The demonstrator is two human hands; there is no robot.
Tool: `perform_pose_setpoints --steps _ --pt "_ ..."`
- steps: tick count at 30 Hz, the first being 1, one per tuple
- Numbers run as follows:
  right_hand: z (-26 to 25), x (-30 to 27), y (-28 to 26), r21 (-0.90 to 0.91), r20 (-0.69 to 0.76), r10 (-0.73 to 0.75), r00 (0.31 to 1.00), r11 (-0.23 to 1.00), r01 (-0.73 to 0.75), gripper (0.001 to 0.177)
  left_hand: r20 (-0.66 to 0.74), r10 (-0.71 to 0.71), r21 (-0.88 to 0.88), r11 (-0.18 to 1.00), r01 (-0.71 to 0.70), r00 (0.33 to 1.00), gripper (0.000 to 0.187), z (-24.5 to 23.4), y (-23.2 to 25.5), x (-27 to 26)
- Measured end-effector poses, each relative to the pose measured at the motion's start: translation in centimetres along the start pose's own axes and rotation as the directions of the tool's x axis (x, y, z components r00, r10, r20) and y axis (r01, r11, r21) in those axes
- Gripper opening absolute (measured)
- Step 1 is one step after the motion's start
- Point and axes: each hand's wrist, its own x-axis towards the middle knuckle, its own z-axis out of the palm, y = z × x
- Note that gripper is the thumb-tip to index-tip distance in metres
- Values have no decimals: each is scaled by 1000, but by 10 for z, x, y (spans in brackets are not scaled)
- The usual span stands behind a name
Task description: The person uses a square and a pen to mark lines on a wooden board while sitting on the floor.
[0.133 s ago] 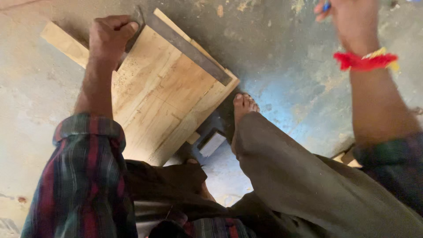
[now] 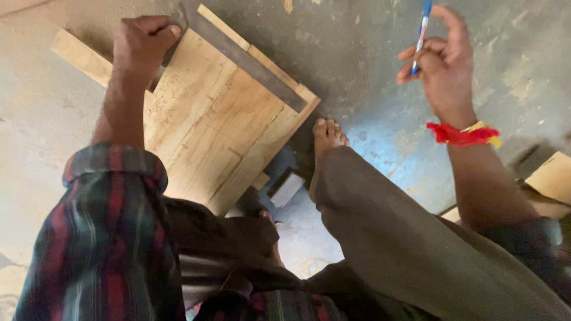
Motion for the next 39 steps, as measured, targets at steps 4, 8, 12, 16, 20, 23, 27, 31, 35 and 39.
perform_pose_setpoints --steps 4,8,12,16,20,23,27,31,35,39 --pt "15 -71 48 63 -42 31 999 998 -28 37 38 -59 -93 994 62 998 16 -1 7 -3" --pt "49 -114 74 133 -102 52 993 990 -39 31 -15 2 -154 988 -4 1000 14 4 6 0" --pt "88 -110 72 -46 -90 -52 995 998 48 48 -39 3 -169 986 -9 999 20 8 5 -1" --pt "117 -105 60 -133 -53 -241 969 963 233 49 -84 -66 -192 980 49 994 24 13 3 -7" --pt "125 -99 52 -350 -129 -326 937 899 264 26 -172 -37 -128 992 15 984 29 19 -3 0" --pt "130 -94 46 -282 -146 -182 972 950 136 17 -188 -30 -239 971 -16 982 28 24 0 -3" --pt "146 -90 21 -373 -62 -223 973 909 185 26 -243 -110 -204 977 61 964 9 26 3 -7" --pt "156 -85 5 -616 70 -353 933 720 319 31 -343 10 -130 990 -58 939 26 33 -11 -1" --pt "156 -73 12 -586 230 -488 842 621 520 34 -394 -33 -105 994 -9 918 31 38 -24 4" --pt "161 -73 15 -605 287 -472 834 586 540 28 -436 31 -46 997 -57 899 33 41 -30 6"
